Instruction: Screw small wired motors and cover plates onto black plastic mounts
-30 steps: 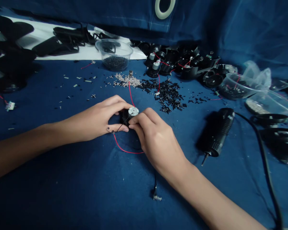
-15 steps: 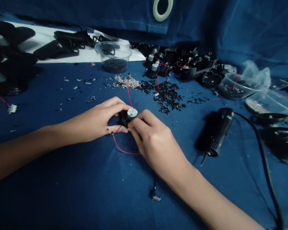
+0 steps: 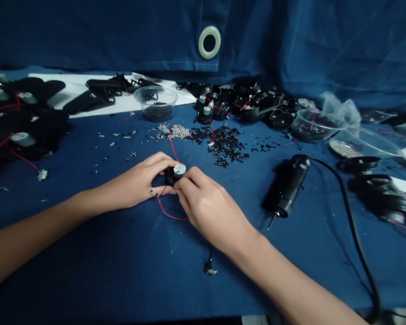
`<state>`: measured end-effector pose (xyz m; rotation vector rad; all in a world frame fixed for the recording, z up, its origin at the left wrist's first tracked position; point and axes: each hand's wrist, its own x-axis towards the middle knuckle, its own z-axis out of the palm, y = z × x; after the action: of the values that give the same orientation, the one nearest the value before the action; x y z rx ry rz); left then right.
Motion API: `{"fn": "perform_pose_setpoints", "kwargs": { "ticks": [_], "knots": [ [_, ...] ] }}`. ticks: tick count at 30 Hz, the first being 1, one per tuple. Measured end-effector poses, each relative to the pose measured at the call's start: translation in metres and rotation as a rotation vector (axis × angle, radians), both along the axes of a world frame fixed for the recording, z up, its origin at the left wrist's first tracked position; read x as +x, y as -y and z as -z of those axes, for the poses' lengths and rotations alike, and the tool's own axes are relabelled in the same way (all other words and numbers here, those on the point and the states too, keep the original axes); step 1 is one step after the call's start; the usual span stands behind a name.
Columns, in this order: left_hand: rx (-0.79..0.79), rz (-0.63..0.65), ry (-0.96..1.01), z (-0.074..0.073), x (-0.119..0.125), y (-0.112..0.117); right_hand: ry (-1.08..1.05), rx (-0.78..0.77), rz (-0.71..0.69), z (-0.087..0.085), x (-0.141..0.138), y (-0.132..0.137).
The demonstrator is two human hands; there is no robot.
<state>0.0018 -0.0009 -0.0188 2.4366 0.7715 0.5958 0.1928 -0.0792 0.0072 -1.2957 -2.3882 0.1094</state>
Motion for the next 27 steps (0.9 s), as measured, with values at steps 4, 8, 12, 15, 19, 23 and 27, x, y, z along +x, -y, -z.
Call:
{"fn": "perform_pose_setpoints", "kwargs": {
  "ticks": [4, 8, 12, 15, 19, 23, 27],
  "knots": [
    [-0.031, 0.024, 0.016, -0.002, -0.001, 0.001, 0.017, -0.042, -0.008, -0.002, -0.009, 0.009],
    [-0.049, 0.017, 0.008, -0.003, 0.0, 0.002, 0.128, -0.072, -0.027, 0.0, -0.013, 0.01],
    [-0.04, 0.009, 0.003, -0.005, 0.001, 0.004, 0.058, -0.059, -0.018, -0.002, -0.009, 0.01],
    [-0.05, 0.01, 0.005, -0.006, 0.001, 0.004, 0.081, -0.082, -0.038, -0.005, -0.006, 0.009],
    [-0.062, 0.012, 0.011, -0.007, 0.001, 0.003, 0.176, -0.066, -0.064, -0.005, -0.004, 0.007],
    [-0.062, 0.025, 0.007, -0.01, -0.001, 0.002, 0.048, -0.093, -0.048, -0.006, -0.002, 0.007],
    [-0.06, 0.039, 0.0, -0.011, -0.002, 0.002, -0.21, -0.161, -0.019, -0.011, 0.0, 0.008]
  ]
}}
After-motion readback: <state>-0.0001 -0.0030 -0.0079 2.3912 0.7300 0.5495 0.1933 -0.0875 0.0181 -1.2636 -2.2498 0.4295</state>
